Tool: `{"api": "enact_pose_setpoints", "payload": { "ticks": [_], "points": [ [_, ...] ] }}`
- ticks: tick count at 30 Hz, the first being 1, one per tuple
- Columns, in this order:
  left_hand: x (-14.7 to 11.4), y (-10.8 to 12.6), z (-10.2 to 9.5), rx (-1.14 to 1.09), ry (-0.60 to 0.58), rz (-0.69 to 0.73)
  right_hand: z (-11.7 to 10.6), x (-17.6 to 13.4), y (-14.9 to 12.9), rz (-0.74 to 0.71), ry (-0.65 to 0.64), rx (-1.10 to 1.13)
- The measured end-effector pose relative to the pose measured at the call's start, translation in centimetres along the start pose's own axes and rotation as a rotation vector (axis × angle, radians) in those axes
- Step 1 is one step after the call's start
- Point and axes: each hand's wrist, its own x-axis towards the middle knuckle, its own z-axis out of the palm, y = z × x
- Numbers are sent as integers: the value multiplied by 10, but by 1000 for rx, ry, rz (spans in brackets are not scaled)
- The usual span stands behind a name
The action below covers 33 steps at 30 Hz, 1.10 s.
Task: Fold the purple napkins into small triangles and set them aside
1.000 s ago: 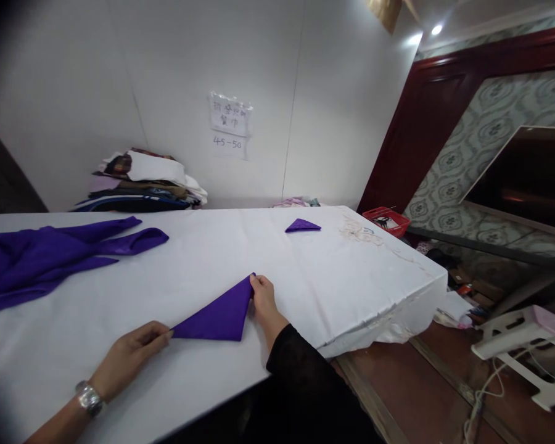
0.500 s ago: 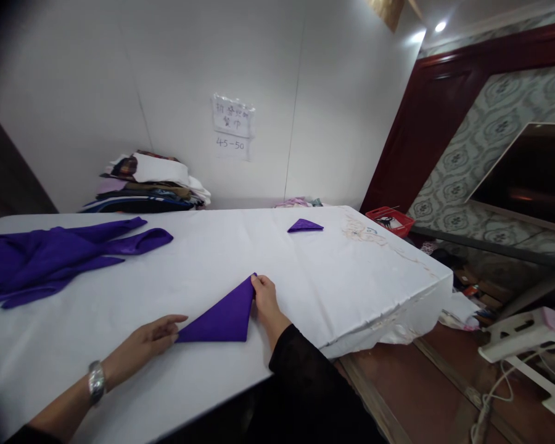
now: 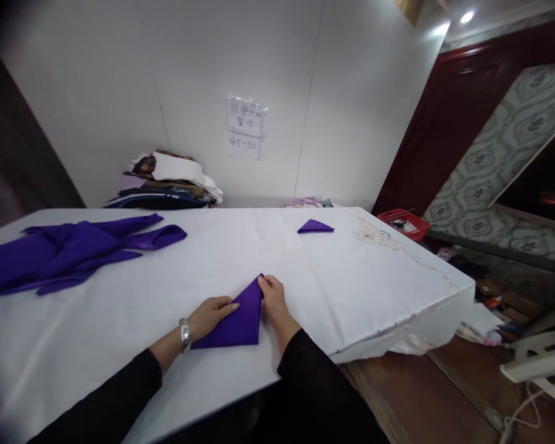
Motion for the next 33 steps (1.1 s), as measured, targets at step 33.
{"api": "enact_pose_setpoints", "payload": {
  "ticks": [33],
  "points": [
    [-13, -24, -1, 940, 180, 256, -1, 29, 9, -262, -51, -1238]
  ]
}}
